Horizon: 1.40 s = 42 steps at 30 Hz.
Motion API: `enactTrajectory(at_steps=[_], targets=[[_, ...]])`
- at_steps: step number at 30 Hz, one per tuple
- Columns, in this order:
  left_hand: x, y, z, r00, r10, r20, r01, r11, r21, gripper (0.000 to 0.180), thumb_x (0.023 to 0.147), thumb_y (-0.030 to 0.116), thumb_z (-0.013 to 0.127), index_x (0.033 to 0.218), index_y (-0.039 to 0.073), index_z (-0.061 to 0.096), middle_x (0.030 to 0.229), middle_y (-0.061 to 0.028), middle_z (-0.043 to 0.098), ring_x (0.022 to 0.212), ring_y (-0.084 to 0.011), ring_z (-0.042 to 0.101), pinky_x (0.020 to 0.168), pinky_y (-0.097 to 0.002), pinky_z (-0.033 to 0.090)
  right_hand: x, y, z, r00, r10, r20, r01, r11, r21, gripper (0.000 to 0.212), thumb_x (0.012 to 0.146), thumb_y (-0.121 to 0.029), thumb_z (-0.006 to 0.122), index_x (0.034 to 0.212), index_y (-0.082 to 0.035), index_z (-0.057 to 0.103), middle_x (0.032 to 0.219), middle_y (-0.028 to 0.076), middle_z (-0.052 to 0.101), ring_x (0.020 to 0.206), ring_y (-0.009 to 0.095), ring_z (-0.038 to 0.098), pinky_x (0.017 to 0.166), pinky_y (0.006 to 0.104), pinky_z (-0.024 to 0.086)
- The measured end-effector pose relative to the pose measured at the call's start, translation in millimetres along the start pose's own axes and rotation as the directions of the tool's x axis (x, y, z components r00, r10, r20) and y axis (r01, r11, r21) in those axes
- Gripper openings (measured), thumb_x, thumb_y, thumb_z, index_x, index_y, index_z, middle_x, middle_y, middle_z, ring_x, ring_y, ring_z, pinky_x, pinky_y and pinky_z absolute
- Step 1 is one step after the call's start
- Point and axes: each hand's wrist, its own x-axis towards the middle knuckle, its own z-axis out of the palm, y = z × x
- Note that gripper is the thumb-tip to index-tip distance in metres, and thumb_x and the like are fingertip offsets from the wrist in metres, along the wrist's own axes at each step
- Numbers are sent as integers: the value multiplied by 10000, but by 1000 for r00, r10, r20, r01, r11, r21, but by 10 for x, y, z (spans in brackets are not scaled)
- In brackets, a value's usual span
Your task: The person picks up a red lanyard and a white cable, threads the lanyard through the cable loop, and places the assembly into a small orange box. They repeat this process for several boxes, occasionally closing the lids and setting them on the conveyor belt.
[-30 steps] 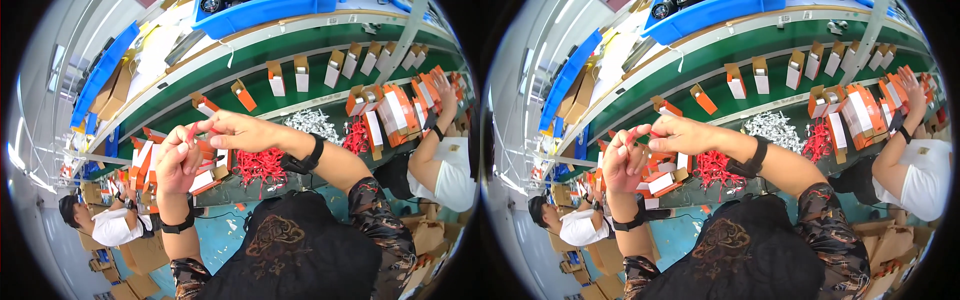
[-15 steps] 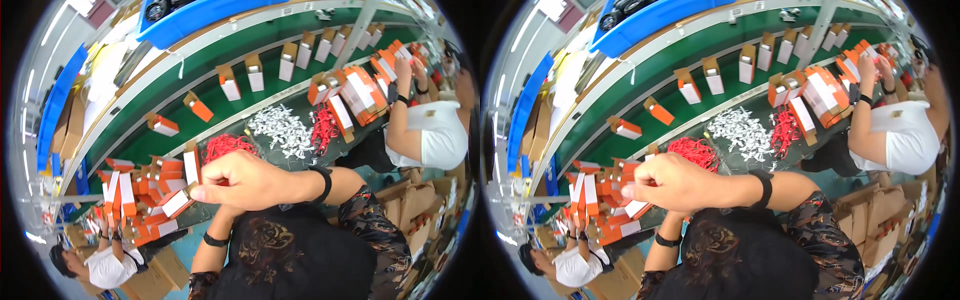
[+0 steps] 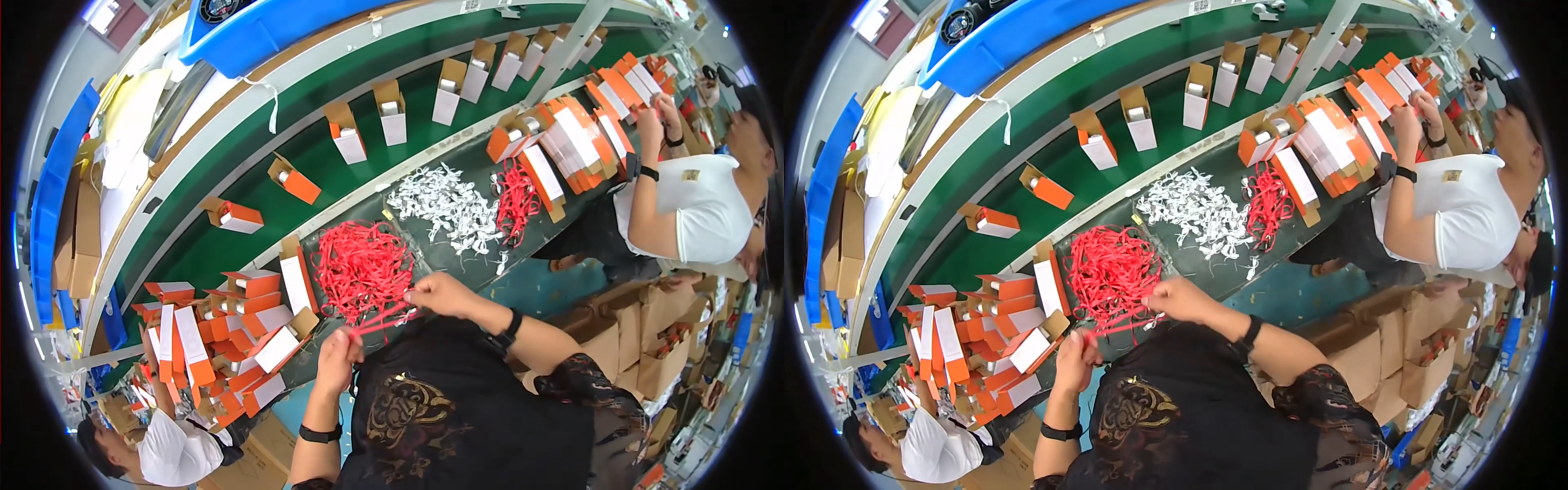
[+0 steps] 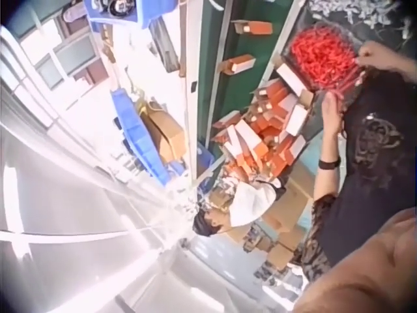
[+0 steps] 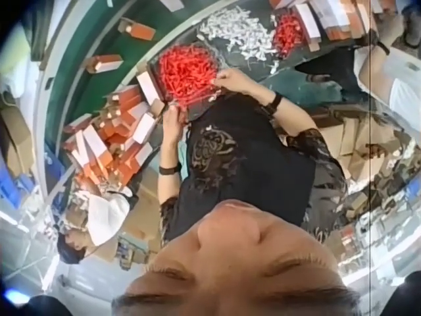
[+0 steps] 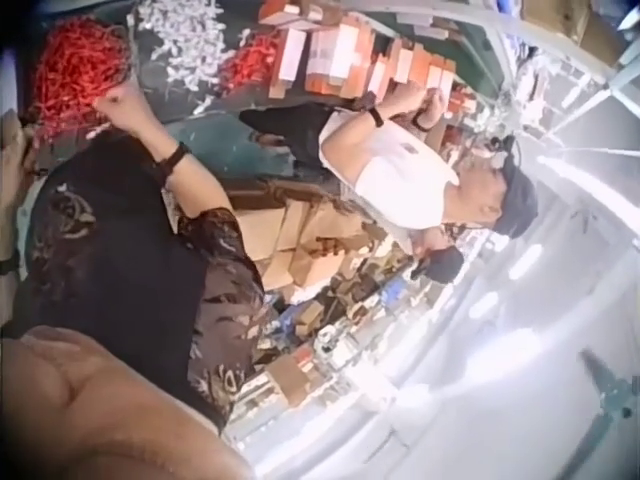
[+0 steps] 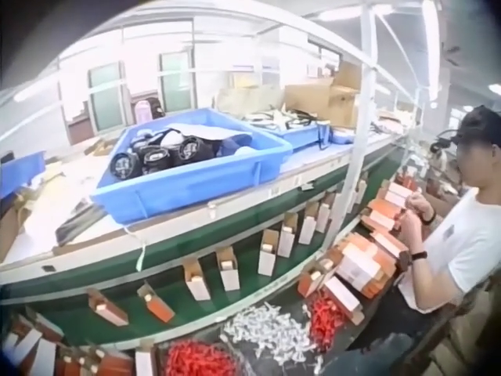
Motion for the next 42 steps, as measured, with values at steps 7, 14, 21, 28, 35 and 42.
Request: enactTrajectory(at_steps=[7, 14, 21, 28, 35, 42], targets=[[-106, 327, 234, 925, 330, -190, 144, 160, 977, 244, 944, 265, 542, 883, 55, 651, 803, -195, 642, 791, -415, 626, 685, -488, 482, 1402, 634, -570, 930, -255, -266, 7, 733, -680, 80, 815, -155, 673, 882, -144, 716, 862, 147, 686, 872, 340, 674, 744, 443, 536], [-378, 564, 347, 848, 511, -138, 51, 181, 982, 162, 878, 148, 647, 990, 51, 712, 818, -192, 663, 786, -385, 648, 709, -446, 506, 1967, 914, -900, 935, -316, -161, -14, 418, -908, 144, 807, -134, 626, 915, -135, 720, 991, 118, 641, 990, 313, 642, 787, 456, 538], [-403, 712, 364, 737, 657, -159, -22, 259, 966, 94, 853, 78, 696, 913, 7, 689, 751, -147, 675, 630, -246, 654, 612, -320, 504, 1559, 867, -1027, 886, -373, -275, 9, 606, -795, 120, 799, -106, 671, 914, -87, 644, 927, 150, 675, 912, 369, 644, 773, 470, 525], [-294, 976, 504, 896, 438, -73, -138, 430, 892, 112, 851, 108, 707, 929, 28, 710, 796, -127, 700, 721, -224, 689, 653, -315, 518, 874, 236, -966, 922, -166, -349, 277, 915, 294, 191, 866, -59, 680, 1046, 5, 690, 867, 38, 697, 769, 94, 621, 663, 250, 486], [20, 1353, 545, 943, 264, 204, -317, 515, 796, 99, 912, 59, 654, 972, -12, 688, 838, -33, 690, 768, -90, 625, 694, -250, 502, 452, -957, -99, 760, -650, 7, 648, 757, -78, 167, 926, -44, 561, 1040, 9, 671, 924, 68, 688, 900, 127, 635, 834, 300, 518], [158, 1379, 222, 871, 447, 205, -474, 652, 592, 95, 956, 47, 592, 1021, -4, 640, 901, -11, 656, 807, -82, 600, 725, -238, 484, 155, -1354, 125, 851, -468, 239, 332, 832, 445, 207, 925, -206, 690, 945, 0, 672, 762, -7, 644, 658, 40, 559, 602, 198, 453]])
